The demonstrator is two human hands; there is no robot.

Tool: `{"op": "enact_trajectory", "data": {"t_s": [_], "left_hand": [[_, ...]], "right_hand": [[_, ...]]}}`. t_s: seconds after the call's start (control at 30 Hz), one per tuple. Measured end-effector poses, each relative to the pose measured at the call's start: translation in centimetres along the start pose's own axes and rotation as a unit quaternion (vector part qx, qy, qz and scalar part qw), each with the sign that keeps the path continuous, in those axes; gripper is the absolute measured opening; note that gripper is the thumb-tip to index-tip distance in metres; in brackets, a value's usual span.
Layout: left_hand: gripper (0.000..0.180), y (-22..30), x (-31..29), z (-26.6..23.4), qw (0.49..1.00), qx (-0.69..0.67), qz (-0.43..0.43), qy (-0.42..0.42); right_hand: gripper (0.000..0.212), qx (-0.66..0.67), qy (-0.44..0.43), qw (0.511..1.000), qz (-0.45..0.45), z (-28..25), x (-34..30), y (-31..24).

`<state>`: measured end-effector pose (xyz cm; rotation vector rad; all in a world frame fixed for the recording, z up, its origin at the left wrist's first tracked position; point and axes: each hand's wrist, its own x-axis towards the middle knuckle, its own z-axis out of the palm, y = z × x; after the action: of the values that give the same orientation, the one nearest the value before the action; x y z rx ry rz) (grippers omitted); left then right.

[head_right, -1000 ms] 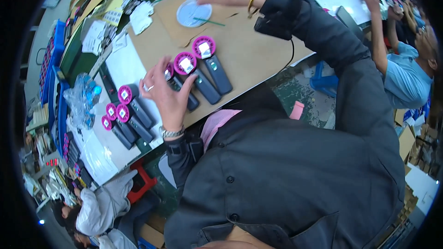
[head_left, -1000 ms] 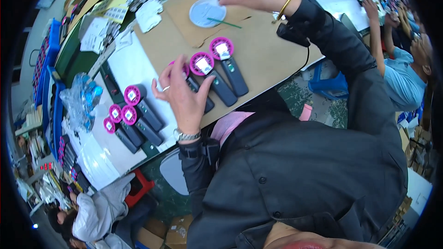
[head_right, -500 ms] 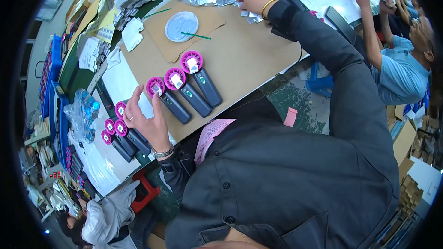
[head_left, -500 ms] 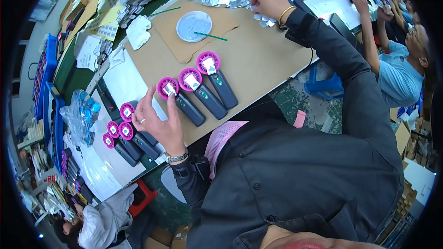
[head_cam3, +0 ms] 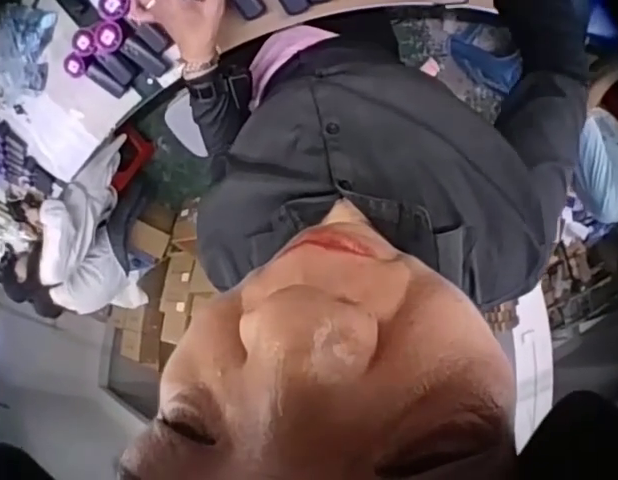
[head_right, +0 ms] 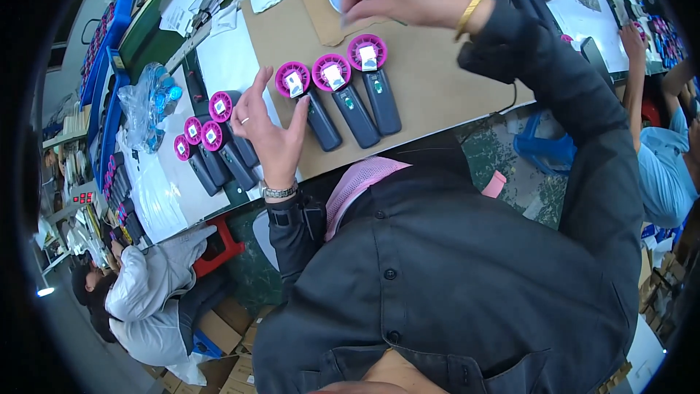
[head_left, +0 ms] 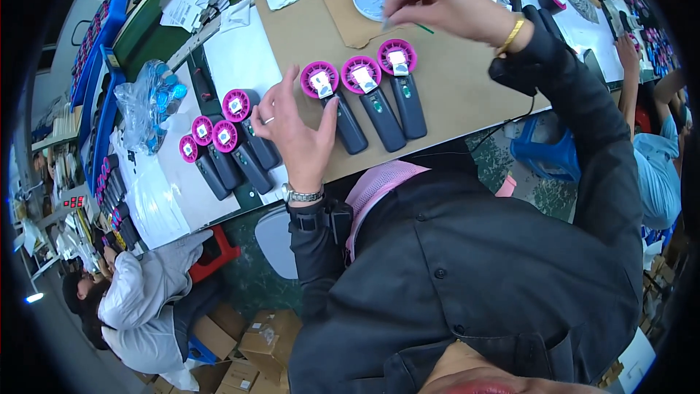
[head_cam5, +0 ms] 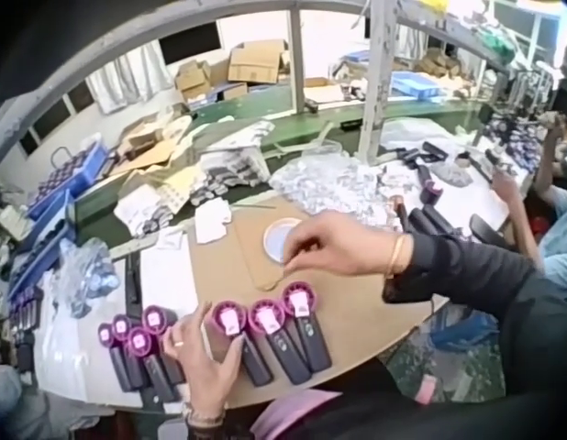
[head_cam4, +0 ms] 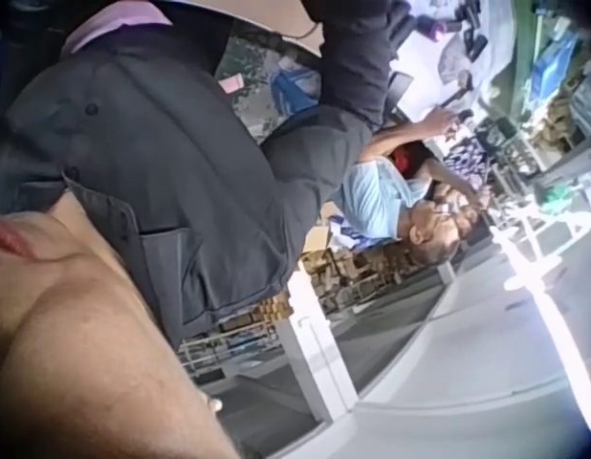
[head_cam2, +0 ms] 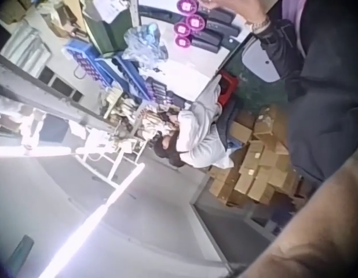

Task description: The person taps the center of handheld fans with a cloth-covered tool and presses small square components onto them. They then apply a blue substance from a container onto the components using a thin applicator and repeat the process on several fans.

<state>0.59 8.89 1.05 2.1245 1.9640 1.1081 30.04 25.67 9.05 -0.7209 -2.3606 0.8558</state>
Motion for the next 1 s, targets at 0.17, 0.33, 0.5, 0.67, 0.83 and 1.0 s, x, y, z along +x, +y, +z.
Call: {"op": "enact_trajectory", "data": {"t_s": [0.17,0.33,0.5,0.67,0.83,1.0], "left_hand": [[0.086,-0.3,0.0,0.6,1.000,-0.015,-0.002,-0.007],[0.086,-0.3,0.0,0.8,0.999,-0.034,-0.014,-0.003],[0.086,-0.5,-0.1,0.6,0.999,-0.037,-0.021,-0.002],[0.086,-0.6,-0.1,0.8,0.999,-0.038,-0.021,-0.001],[0.086,-0.6,0.0,0.9,0.999,-0.037,-0.024,0.003],[0.082,-0.7,0.2,0.8,0.999,-0.043,-0.019,0.003]], "right_hand": [[0.016,0.004,-0.089,0.996,0.022,6.3,5.2,-4.1],[0.015,-0.009,-0.116,0.993,0.020,9.0,7.1,-3.7],[0.014,-0.038,-0.132,0.990,0.034,10.1,7.8,-3.7],[0.012,-0.056,-0.157,0.985,0.044,10.6,8.1,-3.4],[0.014,-0.100,-0.167,0.978,0.077,10.9,8.3,-4.1],[0.017,-0.183,-0.158,0.967,0.081,11.4,8.6,-4.5]]}}
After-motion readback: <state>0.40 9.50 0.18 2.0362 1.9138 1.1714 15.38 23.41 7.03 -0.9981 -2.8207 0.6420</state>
